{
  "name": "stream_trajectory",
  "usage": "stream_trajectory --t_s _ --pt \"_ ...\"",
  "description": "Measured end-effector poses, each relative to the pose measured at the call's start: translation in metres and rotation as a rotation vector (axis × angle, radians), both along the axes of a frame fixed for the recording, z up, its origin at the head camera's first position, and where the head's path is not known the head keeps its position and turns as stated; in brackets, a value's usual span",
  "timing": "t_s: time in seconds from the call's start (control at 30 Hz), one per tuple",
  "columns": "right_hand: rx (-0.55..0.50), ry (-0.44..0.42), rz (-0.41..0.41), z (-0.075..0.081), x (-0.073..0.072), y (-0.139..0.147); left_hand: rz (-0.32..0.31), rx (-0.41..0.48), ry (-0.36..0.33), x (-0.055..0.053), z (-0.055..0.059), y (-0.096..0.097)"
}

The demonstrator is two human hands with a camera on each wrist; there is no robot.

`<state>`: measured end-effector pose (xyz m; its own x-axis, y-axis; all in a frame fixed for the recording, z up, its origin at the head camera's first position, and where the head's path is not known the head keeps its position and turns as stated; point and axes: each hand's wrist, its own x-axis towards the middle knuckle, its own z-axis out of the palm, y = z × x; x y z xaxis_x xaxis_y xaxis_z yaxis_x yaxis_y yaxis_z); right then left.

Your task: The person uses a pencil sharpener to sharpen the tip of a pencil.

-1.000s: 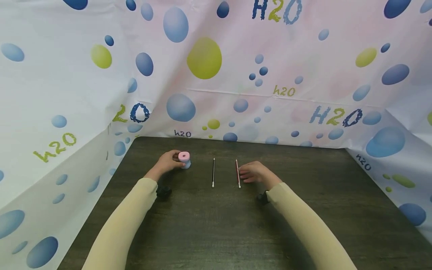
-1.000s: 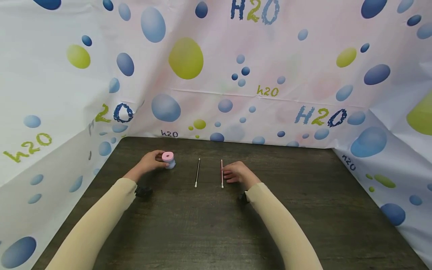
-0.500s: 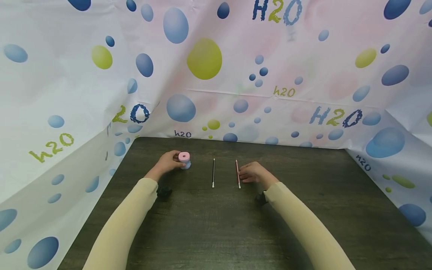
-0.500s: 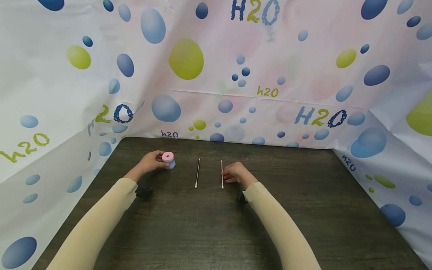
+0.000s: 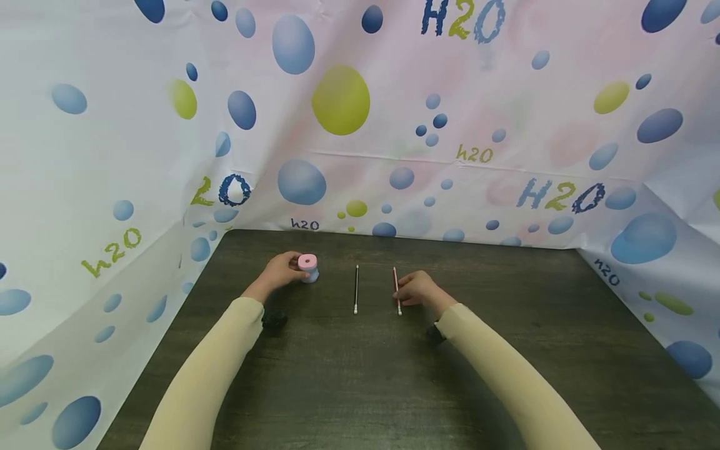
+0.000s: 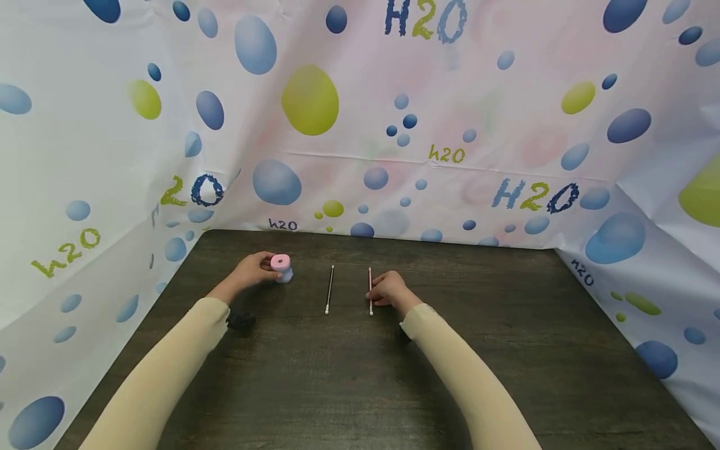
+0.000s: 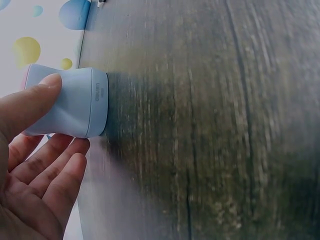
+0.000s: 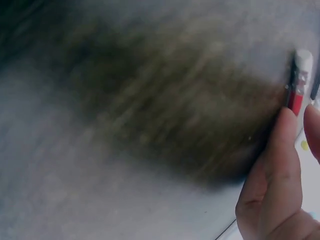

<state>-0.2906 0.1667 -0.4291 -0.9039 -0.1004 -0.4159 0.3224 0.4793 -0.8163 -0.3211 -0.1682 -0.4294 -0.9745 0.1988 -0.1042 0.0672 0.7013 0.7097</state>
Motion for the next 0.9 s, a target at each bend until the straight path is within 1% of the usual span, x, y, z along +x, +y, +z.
stream_trajectory --t_s 0.17,0.23,0.3,0.37,0.5,0.7,0.9 --pt "0.068 0.044 -0.004 -0.013 -0.007 0.0 0.016 -0.002 -0.009 0.002 0.0 0.001" --pt "0.096 0.055 -0.002 -0.014 -0.008 0.0 0.019 0.002 -0.011 0.003 0.0 0.001" --pt "0.111 0.063 -0.003 -0.013 -0.006 -0.002 0.019 0.003 -0.008 0.004 0.0 0.001" --pt "0.127 0.065 -0.018 -0.007 -0.001 -0.005 0.021 0.004 -0.006 0.004 -0.001 0.002" --pt "0.141 0.078 -0.02 0.0 0.006 -0.007 0.021 0.002 -0.005 0.005 0.0 0.001" --pt "0.124 0.052 -0.036 0.001 0.003 -0.007 0.023 0.007 -0.004 0.004 0.001 0.001" --pt "0.094 0.028 -0.029 0.0 0.001 -0.006 0.016 0.007 0.014 0.004 -0.002 0.002"
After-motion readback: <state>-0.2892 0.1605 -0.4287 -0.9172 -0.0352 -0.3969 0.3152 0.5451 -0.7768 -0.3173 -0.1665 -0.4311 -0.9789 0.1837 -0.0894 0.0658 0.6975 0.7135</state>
